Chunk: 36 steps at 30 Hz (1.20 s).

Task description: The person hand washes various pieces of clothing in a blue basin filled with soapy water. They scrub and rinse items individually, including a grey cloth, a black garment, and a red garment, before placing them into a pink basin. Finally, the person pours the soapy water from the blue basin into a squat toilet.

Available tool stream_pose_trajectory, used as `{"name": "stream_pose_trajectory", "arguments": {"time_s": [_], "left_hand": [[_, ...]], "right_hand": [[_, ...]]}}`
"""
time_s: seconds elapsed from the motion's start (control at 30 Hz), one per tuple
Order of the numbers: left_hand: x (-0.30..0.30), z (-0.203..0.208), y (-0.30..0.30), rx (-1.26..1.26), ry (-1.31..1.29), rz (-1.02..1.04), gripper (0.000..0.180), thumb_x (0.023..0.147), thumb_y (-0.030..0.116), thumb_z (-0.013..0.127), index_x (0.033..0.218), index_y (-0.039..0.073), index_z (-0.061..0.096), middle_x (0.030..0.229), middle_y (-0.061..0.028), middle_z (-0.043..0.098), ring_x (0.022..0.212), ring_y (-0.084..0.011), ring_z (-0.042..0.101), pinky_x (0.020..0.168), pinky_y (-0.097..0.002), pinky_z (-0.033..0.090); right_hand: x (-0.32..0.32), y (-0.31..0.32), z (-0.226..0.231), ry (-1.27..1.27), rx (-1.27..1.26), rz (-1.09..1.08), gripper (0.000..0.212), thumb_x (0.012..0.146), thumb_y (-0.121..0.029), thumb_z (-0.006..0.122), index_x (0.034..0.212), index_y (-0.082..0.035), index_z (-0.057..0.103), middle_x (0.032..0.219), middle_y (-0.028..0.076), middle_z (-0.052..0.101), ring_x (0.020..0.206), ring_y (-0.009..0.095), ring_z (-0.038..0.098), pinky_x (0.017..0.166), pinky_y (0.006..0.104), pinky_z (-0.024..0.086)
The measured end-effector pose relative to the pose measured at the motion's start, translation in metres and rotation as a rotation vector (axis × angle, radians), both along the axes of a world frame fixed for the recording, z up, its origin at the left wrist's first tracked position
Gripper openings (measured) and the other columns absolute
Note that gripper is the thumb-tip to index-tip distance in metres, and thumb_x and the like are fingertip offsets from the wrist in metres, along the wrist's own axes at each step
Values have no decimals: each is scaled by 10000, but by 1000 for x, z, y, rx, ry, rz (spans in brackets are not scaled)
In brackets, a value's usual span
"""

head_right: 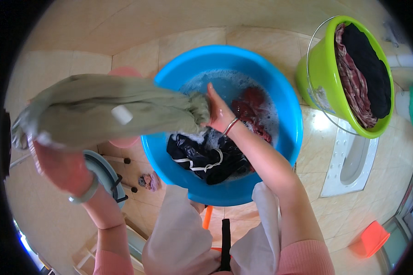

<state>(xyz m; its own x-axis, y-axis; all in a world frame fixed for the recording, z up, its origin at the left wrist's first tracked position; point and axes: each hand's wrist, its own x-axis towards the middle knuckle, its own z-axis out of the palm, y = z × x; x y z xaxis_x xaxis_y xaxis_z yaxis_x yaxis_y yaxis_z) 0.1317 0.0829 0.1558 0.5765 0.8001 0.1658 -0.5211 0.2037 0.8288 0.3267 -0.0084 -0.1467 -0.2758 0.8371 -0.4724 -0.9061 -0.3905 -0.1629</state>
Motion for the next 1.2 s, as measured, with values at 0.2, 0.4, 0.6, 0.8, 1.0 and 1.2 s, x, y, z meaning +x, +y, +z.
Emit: {"name": "stream_pose_trajectory", "arguments": {"time_s": [0.2,0.4,0.6,0.8,1.0,1.2], "left_hand": [[-13,-117,-20,-201,525,374,350,925,76,579,1263,-11,553,1150,-123,627,1063,-203,591,961,-361,455],[-6,-189,-49,376,1151,449,406,880,2,630,1275,65,555,1335,-139,486,1161,-202,525,902,-333,477],[29,-231,-72,-723,572,-80,557,984,410,522,1471,198,358,1334,-198,522,1210,-287,534,990,-418,448],[32,-297,-31,-967,305,-168,669,937,574,495,1422,117,429,1334,-105,541,1216,-223,527,1030,-394,423],[12,-367,-32,-941,252,-99,357,1013,322,461,1257,80,556,1197,-82,599,1103,-200,569,986,-351,453],[69,-308,-71,-1143,89,242,332,1032,269,336,1263,97,501,1268,-68,568,1162,-228,553,1000,-380,447]], "right_hand": [[55,7,8,-1052,162,5,281,896,-232,669,1114,-59,633,1039,88,647,961,173,633,801,283,512],[30,0,-30,-2429,66,263,353,860,-310,665,1163,-145,593,1287,171,472,1049,383,570,761,418,554],[40,8,-84,-2152,162,388,248,861,-138,610,1086,-44,564,1078,200,566,969,418,605,757,498,523],[-43,-13,50,-1711,660,76,166,852,-163,643,951,-55,564,954,165,554,843,390,599,707,464,493],[-90,-22,81,-1986,895,-33,202,815,-240,716,750,-117,570,824,40,518,668,196,613,511,329,504],[-24,36,4,-1919,346,120,243,894,-236,550,740,-79,652,725,157,641,658,368,645,567,433,530]]}}
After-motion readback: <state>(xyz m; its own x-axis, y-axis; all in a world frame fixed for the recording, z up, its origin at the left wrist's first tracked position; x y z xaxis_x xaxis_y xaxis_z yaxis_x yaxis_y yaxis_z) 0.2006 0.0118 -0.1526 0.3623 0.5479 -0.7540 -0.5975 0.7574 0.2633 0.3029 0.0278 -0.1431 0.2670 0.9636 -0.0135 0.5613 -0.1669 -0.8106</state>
